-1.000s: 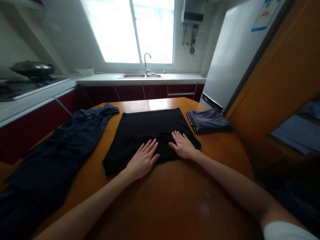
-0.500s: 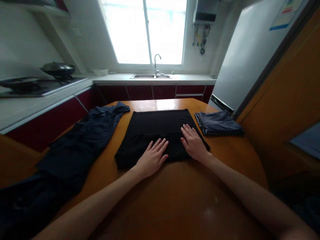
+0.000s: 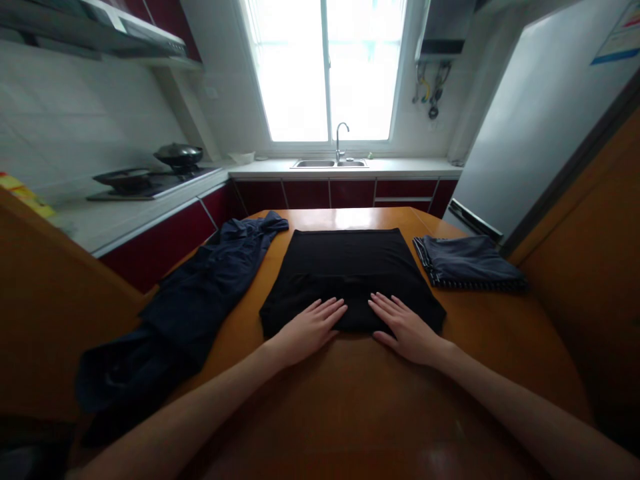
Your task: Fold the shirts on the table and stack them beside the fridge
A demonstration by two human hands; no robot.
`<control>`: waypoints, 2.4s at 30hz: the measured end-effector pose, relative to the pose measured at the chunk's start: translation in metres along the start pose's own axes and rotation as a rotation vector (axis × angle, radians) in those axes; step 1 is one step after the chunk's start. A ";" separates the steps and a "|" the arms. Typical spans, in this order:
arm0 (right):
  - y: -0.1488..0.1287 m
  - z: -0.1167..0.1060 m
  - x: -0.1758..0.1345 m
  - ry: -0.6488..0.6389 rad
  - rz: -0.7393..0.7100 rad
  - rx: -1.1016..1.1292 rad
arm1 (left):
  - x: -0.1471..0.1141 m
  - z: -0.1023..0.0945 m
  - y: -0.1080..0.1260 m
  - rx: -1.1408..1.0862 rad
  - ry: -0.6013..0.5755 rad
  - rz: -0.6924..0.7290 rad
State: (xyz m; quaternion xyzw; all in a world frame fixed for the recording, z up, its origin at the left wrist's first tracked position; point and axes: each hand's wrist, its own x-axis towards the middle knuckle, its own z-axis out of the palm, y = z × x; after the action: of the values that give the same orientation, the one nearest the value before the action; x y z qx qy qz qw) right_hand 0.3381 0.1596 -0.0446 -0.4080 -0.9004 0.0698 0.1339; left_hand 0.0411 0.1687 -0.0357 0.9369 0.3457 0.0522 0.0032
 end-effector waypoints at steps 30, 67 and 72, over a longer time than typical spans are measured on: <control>0.059 -0.045 0.012 -0.103 0.253 0.418 | -0.039 -0.045 -0.088 -0.414 -0.004 -0.345; 0.081 -0.034 0.014 -0.086 0.496 0.229 | -0.037 -0.030 -0.104 -0.604 -0.035 -0.683; 0.082 -0.034 0.014 -0.050 0.456 0.281 | -0.033 -0.033 -0.095 -0.653 0.087 -0.630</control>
State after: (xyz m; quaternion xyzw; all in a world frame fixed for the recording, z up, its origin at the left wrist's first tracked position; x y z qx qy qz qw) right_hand 0.3986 0.2244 -0.0287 -0.5759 -0.7697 0.2325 0.1477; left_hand -0.0488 0.2186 -0.0105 0.7328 0.5791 0.1943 0.2997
